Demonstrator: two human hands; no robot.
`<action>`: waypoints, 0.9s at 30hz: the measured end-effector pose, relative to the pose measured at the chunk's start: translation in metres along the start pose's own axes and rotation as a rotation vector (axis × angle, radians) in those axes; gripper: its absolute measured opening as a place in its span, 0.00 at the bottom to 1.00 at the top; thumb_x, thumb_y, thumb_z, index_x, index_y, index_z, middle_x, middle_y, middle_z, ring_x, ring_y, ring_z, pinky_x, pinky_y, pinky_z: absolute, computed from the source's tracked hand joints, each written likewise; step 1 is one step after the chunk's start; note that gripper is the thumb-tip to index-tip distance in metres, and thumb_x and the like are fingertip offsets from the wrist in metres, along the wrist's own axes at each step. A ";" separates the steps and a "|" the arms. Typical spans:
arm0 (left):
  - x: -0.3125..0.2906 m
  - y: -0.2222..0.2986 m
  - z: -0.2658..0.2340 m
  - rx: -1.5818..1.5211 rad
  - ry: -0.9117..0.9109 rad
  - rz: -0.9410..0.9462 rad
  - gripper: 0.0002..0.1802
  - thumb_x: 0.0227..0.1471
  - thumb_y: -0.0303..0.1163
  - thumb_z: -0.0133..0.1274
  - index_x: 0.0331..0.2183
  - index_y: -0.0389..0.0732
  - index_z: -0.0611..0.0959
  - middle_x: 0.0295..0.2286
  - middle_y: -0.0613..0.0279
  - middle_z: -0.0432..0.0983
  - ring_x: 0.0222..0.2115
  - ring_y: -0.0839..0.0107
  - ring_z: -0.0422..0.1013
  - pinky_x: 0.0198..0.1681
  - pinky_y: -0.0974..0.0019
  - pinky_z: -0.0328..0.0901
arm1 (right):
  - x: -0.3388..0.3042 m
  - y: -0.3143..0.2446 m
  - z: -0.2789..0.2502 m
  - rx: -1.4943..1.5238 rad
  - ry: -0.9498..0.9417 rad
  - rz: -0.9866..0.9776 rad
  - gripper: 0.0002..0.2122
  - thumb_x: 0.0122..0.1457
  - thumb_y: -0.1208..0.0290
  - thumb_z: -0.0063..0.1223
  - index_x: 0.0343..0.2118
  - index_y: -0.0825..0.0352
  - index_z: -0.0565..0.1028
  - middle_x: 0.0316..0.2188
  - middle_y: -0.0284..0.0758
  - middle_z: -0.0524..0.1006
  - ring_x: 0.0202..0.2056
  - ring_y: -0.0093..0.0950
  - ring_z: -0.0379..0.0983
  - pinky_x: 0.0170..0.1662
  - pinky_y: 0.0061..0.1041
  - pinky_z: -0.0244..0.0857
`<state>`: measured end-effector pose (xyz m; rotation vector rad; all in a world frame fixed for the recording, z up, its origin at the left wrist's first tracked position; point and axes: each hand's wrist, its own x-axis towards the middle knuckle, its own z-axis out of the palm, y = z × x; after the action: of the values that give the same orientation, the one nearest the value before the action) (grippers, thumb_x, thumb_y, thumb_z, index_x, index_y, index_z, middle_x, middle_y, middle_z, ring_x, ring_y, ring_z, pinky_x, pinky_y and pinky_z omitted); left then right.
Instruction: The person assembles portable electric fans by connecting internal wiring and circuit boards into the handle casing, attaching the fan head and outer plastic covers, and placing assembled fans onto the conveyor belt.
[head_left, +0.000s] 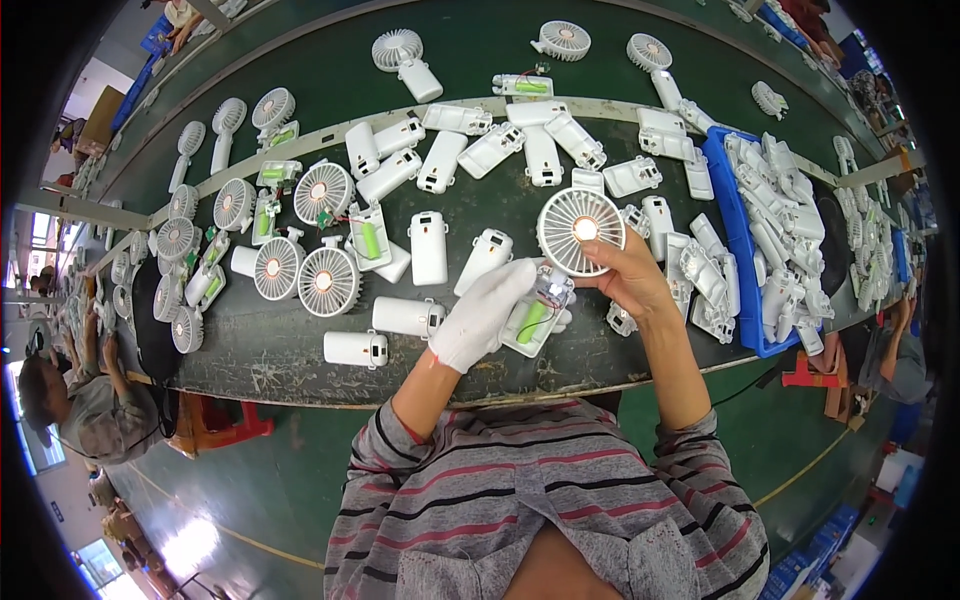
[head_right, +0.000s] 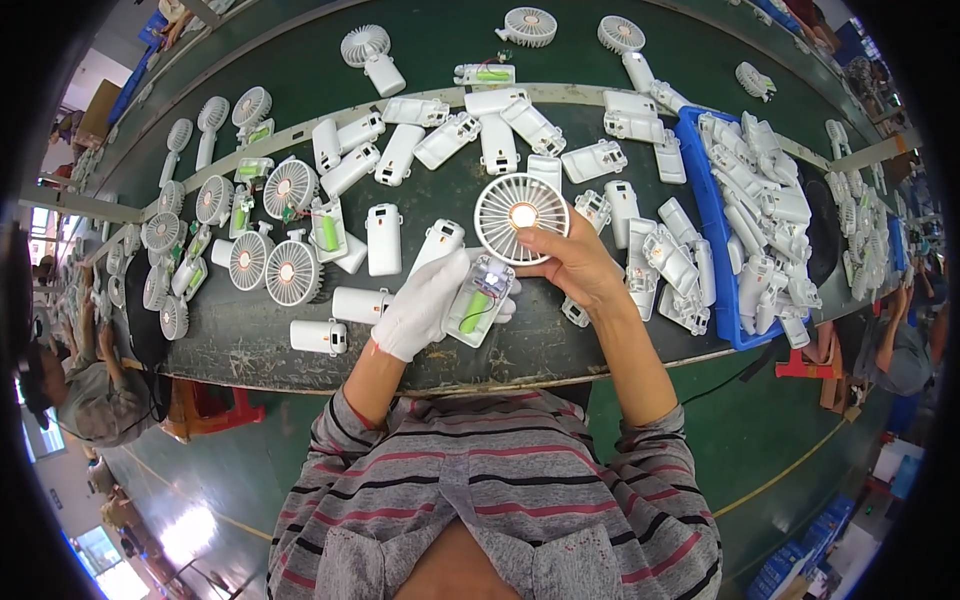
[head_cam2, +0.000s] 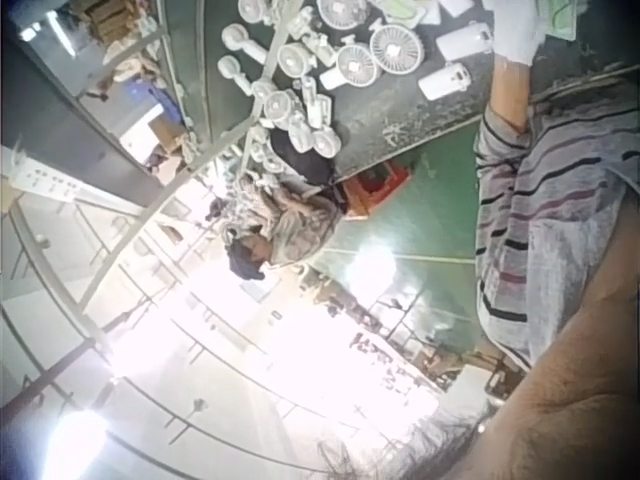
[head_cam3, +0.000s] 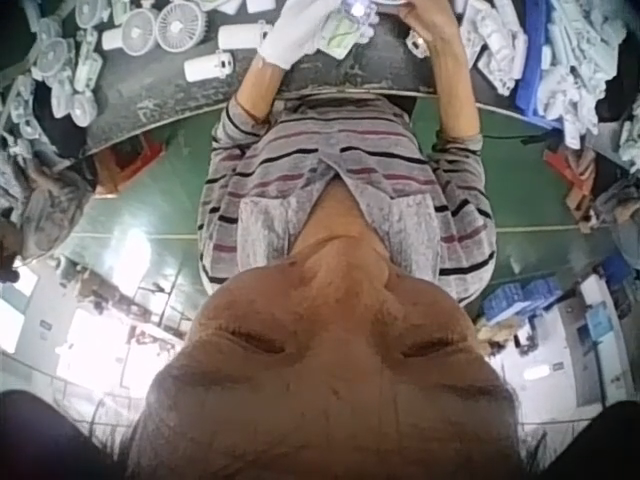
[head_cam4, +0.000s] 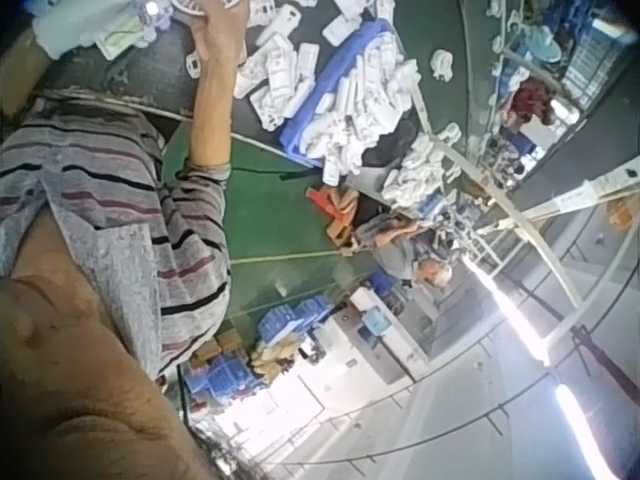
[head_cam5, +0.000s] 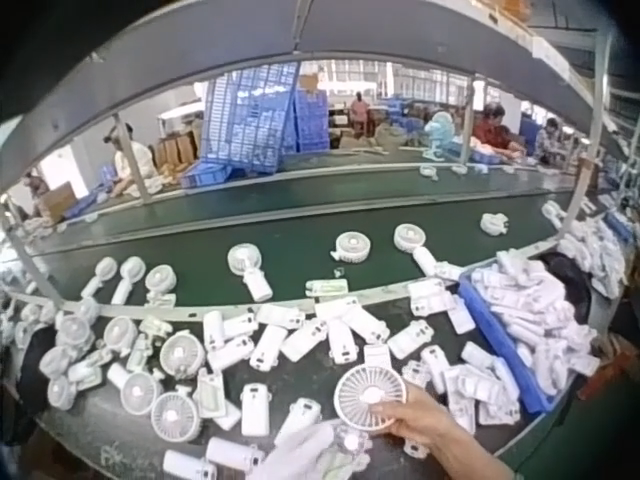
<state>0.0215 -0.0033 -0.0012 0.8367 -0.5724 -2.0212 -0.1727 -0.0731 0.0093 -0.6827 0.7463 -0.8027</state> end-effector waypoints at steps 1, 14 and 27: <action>0.001 0.003 0.002 -0.146 0.010 -0.121 0.23 0.60 0.42 0.40 0.47 0.30 0.69 0.38 0.47 0.73 0.34 0.59 0.75 0.37 0.62 0.72 | 0.000 0.001 0.003 -0.013 -0.012 0.010 0.24 0.50 0.80 0.57 0.51 0.70 0.62 0.42 0.39 0.72 0.41 0.28 0.74 0.40 0.33 0.76; -0.013 -0.041 -0.008 -0.138 0.141 -0.152 0.13 0.55 0.28 0.47 0.37 0.26 0.74 0.34 0.46 0.76 0.33 0.62 0.76 0.37 0.64 0.72 | -0.001 0.021 -0.002 -0.669 -0.034 0.025 0.31 0.42 0.74 0.66 0.51 0.73 0.65 0.41 0.35 0.73 0.41 0.22 0.69 0.48 0.22 0.62; -0.009 -0.048 -0.008 -0.363 0.219 -0.079 0.13 0.53 0.27 0.48 0.37 0.26 0.75 0.31 0.49 0.76 0.30 0.63 0.75 0.35 0.63 0.72 | -0.037 0.021 0.021 -1.224 -0.029 -0.497 0.11 0.43 0.79 0.61 0.32 0.67 0.76 0.34 0.34 0.74 0.33 0.26 0.69 0.35 0.21 0.64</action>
<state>0.0052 0.0290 -0.0356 0.8507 -0.0450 -1.9889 -0.1659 -0.0271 0.0165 -2.0301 1.0350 -0.7135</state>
